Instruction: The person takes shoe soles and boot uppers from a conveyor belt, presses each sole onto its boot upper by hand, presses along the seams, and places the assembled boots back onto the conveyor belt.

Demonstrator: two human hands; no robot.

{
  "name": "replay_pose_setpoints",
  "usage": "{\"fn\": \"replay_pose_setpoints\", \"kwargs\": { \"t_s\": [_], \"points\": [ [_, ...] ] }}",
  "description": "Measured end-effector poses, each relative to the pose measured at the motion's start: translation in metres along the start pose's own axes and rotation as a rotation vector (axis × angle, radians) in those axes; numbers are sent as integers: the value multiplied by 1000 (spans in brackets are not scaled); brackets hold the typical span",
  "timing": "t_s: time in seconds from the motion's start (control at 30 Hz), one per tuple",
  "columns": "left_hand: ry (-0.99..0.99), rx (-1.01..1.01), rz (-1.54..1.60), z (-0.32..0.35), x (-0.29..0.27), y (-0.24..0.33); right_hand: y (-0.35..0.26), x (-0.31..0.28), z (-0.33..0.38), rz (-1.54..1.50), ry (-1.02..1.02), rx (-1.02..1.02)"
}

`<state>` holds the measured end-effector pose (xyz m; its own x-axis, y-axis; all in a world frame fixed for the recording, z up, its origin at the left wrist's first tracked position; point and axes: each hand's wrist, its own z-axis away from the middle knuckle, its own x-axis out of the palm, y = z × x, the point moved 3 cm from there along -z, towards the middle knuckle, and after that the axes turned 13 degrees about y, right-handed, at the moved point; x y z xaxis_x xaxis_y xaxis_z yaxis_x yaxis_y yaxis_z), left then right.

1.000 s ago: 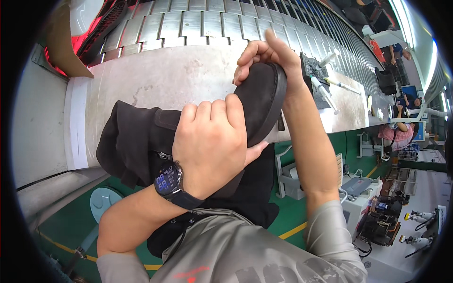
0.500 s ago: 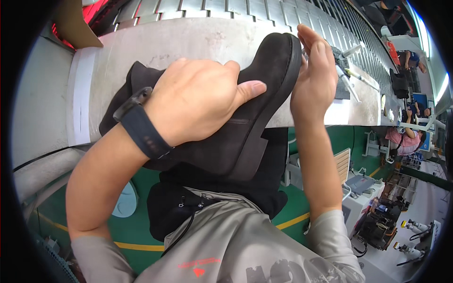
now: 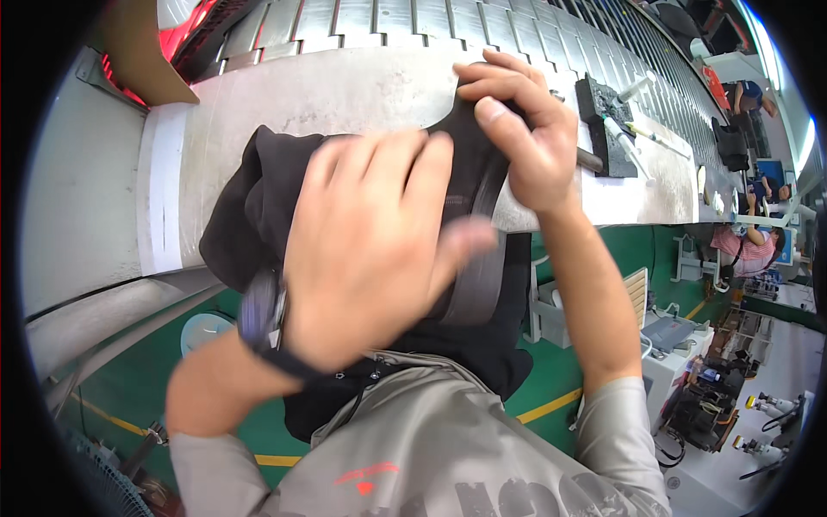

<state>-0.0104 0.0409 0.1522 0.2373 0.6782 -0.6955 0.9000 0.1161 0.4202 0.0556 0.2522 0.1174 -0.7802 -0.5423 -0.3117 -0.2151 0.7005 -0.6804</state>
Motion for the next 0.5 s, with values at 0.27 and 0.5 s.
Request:
{"fn": "replay_pose_setpoints", "kwargs": {
  "t_s": [0.27,0.5],
  "points": [
    [291,161,-97,91,-1,-29,30,15,-18,-18,39,417],
    [366,21,103,-33,-38,-75,-26,-17,55,268,-176,634]
  ]
}}
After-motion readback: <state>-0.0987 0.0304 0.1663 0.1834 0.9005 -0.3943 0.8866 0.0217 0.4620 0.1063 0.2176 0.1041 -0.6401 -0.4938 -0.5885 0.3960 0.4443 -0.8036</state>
